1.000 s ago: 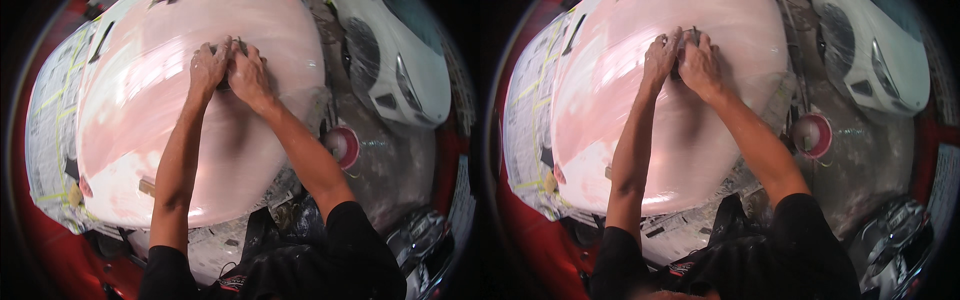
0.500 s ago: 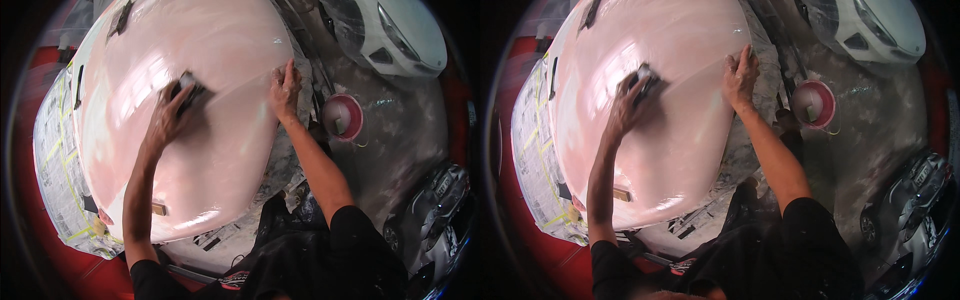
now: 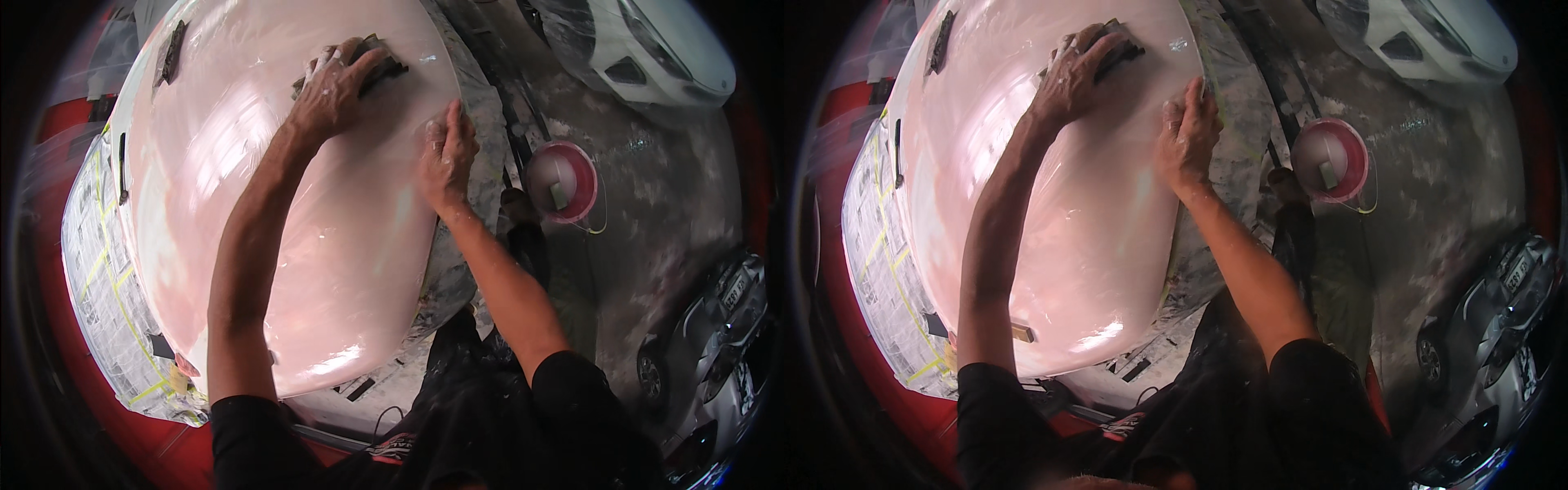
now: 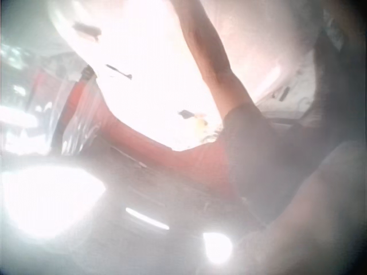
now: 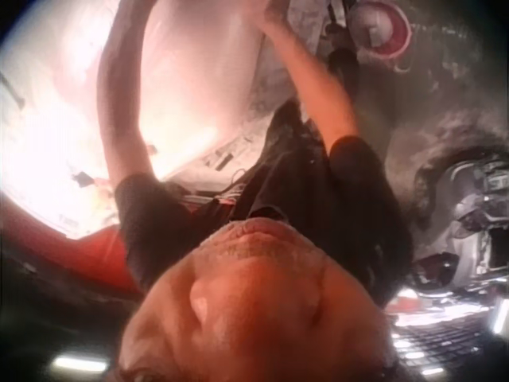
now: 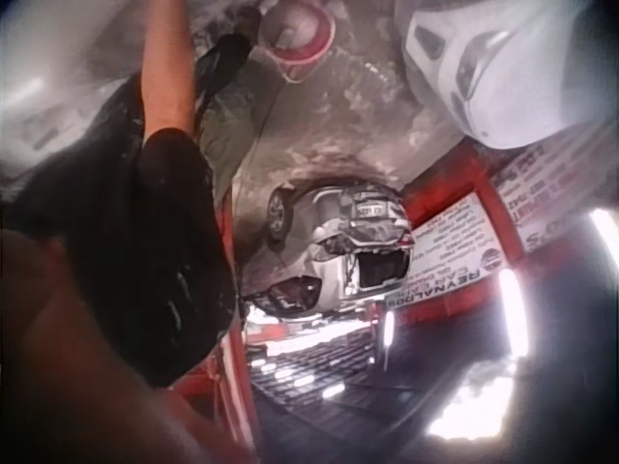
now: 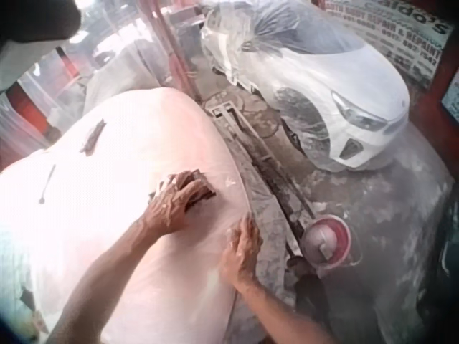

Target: The person sands a pink car hood using a sanding block and a sponge, moving across the surface in overlapping strokes. The hood is masked with tape and plastic sheeting, and the person occasionally wipes the surface with a cloth.

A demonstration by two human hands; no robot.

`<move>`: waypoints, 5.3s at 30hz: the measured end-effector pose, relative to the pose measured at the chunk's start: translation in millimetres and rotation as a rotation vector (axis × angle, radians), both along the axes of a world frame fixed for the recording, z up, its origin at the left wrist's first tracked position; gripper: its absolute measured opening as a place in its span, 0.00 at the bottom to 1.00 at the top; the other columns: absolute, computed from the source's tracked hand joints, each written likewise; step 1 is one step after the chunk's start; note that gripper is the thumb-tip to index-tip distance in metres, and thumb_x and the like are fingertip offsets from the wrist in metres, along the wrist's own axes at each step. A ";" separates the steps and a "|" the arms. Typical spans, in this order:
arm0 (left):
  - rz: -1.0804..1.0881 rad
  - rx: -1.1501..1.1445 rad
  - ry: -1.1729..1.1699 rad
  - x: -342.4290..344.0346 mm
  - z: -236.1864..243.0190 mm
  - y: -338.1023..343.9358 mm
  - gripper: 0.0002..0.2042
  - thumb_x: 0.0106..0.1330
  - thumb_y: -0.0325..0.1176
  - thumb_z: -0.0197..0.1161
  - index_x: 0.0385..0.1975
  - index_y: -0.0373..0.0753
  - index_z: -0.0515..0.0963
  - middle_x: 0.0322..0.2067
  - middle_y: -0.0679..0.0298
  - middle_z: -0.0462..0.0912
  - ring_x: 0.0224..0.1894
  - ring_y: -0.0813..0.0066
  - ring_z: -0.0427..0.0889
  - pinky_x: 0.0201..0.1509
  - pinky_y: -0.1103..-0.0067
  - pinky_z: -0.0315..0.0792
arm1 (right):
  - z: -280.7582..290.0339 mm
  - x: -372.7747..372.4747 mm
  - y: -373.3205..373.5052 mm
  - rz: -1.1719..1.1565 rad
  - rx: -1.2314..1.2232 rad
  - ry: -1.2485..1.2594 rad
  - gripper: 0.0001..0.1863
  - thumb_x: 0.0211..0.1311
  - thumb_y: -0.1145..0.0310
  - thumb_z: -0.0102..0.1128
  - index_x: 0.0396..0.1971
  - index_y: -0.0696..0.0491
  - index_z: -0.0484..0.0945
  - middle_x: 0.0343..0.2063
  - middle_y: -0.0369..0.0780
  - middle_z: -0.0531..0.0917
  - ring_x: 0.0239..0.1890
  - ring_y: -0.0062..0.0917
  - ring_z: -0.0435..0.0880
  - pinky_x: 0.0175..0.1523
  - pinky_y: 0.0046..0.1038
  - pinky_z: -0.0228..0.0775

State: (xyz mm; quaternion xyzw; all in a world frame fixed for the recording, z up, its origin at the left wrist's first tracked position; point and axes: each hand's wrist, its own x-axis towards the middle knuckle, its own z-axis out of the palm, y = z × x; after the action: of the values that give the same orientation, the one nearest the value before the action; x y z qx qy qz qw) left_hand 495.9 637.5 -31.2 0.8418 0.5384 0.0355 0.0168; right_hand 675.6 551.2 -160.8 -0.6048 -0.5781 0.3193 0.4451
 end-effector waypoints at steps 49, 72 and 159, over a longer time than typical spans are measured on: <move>-0.237 -0.048 -0.110 41.7 1.9 -13.3 0.17 0.68 0.42 0.65 0.55 0.52 0.84 0.63 0.47 0.74 0.59 0.46 0.75 0.63 0.55 0.67 | -14.5 5.6 3.4 0.003 0.159 0.012 0.34 0.76 0.64 0.53 0.74 0.63 0.55 0.62 0.54 0.72 0.62 0.51 0.70 0.67 0.49 0.56; -0.127 -0.001 -0.073 -22.3 2.3 -97.9 0.23 0.60 0.35 0.72 0.59 0.54 0.83 0.68 0.52 0.70 0.63 0.44 0.74 0.67 0.56 0.68 | -16.5 4.1 -0.5 -0.115 0.066 0.037 0.34 0.74 0.65 0.56 0.74 0.62 0.56 0.63 0.58 0.69 0.62 0.55 0.68 0.67 0.50 0.59; -0.007 0.155 -0.003 -67.0 -22.6 22.2 0.22 0.69 0.43 0.64 0.63 0.60 0.78 0.69 0.57 0.70 0.64 0.45 0.73 0.67 0.43 0.64 | -0.8 9.6 -5.2 -0.014 -0.013 0.159 0.32 0.79 0.63 0.48 0.75 0.64 0.53 0.68 0.60 0.64 0.67 0.54 0.64 0.71 0.47 0.57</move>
State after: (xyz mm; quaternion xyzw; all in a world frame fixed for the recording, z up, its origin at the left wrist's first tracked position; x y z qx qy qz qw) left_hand 429.0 659.7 -53.8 0.8424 0.5310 0.0783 -0.0472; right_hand 685.3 546.0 -161.6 -0.5844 -0.5345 0.3669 0.4881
